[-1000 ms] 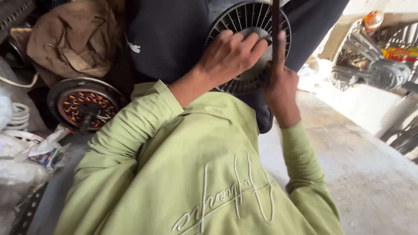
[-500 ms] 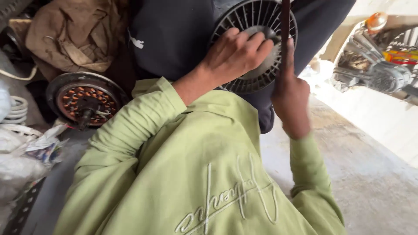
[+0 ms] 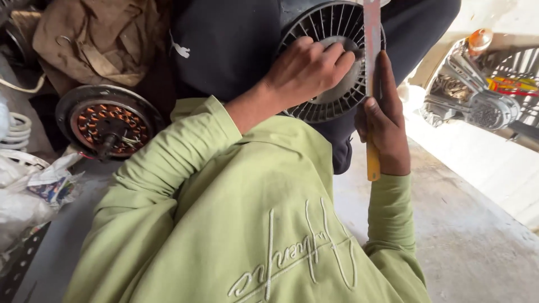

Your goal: Cleaning and repairing an electric fan motor using a hacksaw blade and screwdriver.

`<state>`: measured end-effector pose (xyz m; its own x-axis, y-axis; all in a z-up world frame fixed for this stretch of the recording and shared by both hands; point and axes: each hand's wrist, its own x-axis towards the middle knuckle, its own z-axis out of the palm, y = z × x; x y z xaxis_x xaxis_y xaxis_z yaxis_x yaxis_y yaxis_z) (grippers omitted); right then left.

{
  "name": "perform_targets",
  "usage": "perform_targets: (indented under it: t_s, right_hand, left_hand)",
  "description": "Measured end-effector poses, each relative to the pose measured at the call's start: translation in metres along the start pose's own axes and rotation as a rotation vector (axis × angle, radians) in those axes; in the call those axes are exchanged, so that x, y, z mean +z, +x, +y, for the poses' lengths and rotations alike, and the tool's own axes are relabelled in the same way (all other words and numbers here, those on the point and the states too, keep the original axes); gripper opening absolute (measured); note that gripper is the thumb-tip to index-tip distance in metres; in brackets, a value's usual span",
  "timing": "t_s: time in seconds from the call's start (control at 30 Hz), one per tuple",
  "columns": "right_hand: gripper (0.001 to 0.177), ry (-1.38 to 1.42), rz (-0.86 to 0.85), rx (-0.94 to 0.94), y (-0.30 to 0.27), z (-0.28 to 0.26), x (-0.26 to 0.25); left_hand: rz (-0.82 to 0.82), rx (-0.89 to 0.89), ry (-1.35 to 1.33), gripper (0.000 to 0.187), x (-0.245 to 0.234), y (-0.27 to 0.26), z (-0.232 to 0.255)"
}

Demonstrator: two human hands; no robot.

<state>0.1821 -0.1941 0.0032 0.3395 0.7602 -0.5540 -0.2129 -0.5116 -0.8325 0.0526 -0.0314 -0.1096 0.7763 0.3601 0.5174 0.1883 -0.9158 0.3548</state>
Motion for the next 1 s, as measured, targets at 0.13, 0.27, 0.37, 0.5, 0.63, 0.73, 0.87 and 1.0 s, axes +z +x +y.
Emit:
perform_targets:
  t_s: [0.13,0.27,0.37,0.5,0.63,0.73,0.87,1.0]
  right_hand:
    - [0.070,0.068,-0.030,-0.027,0.004,-0.003,0.001]
    - [0.074,-0.077,0.058,-0.059,0.000,0.042,-0.028]
    - [0.067,-0.266,0.286,-0.413,0.002,0.082,-0.039]
    - [0.074,-1.329,0.206,-0.438,0.023,0.043,-0.013]
    - [0.073,-1.350,0.111,-0.275,0.007,0.040,-0.015]
    - [0.068,-0.698,0.432,-0.741,0.009,0.047,-0.015]
    - [0.074,-1.174,0.209,-0.453,0.012,0.032,-0.021]
    - [0.085,-1.389,0.205,-0.264,0.031,0.095,-0.042]
  left_hand:
    - [0.011,-0.008,-0.027,0.014,0.007,-0.003,0.003]
    - [0.032,0.006,-0.046,0.017,0.004,0.000,-0.002]
    - [0.023,0.003,-0.080,0.018,0.005,-0.004,-0.002]
    - [0.057,0.009,-0.098,0.012,0.001,0.000,-0.002]
    - [0.072,0.011,-0.094,0.006,-0.008,0.001,0.000]
    - [0.047,0.003,-0.107,0.008,0.002,-0.006,0.001]
    - [-0.025,0.019,-0.066,0.016,0.004,-0.007,-0.006]
    - [0.042,0.029,-0.074,0.012,0.005,-0.004,-0.001]
